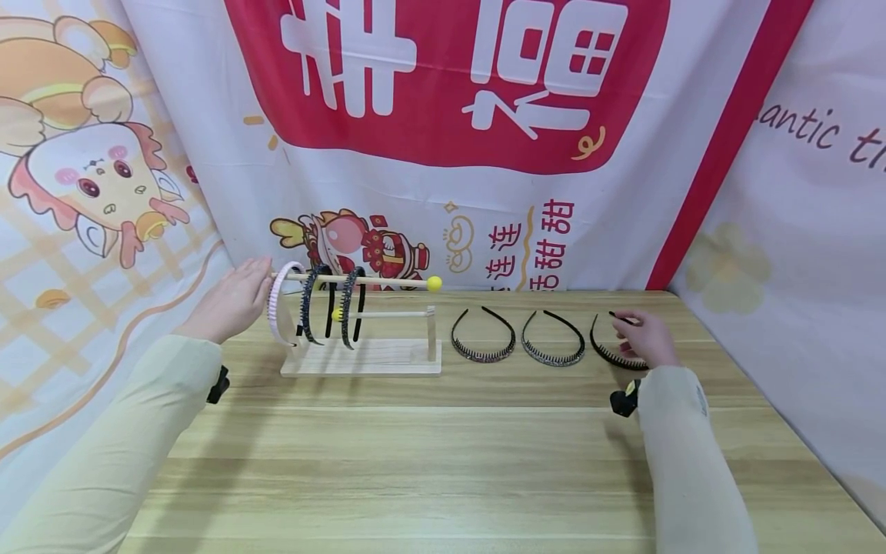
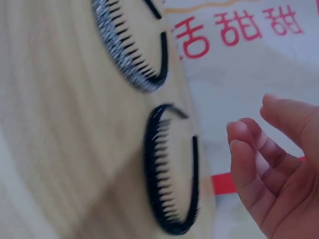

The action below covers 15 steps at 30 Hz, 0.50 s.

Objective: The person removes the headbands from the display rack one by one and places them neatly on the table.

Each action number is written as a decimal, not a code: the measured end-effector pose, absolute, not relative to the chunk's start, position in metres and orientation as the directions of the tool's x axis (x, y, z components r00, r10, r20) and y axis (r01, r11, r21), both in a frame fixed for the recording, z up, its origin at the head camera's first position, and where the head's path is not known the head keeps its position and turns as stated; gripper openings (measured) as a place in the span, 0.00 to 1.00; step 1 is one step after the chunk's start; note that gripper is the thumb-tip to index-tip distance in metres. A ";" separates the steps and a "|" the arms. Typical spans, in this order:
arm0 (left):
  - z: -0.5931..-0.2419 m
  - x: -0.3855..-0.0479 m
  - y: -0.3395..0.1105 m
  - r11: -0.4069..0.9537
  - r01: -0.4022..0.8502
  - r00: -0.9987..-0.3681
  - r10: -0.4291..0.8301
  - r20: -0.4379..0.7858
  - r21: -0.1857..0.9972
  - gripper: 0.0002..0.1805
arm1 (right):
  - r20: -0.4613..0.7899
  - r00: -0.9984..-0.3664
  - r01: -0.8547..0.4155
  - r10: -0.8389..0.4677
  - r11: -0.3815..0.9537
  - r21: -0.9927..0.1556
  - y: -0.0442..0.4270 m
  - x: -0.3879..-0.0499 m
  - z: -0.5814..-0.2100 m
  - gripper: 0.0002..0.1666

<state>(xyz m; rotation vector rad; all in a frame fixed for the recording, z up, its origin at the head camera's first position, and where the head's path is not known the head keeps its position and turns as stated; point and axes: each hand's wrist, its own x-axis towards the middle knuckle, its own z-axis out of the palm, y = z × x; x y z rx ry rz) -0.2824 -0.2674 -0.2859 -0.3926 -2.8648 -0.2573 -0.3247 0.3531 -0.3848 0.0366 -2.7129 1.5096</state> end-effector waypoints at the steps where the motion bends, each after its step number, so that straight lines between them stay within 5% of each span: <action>1: -0.285 -0.282 -0.267 0.948 0.285 -0.935 0.243 0.257 0.140 0.28 | 0.051 -0.999 -0.048 -0.009 0.535 -0.843 0.351 -0.325 -0.381 0.30; 15: -0.285 -0.281 -0.267 0.947 0.284 -0.937 0.241 0.255 0.148 0.28 | 0.102 -0.995 -0.082 -0.001 0.613 -0.786 0.310 -0.335 -0.322 0.33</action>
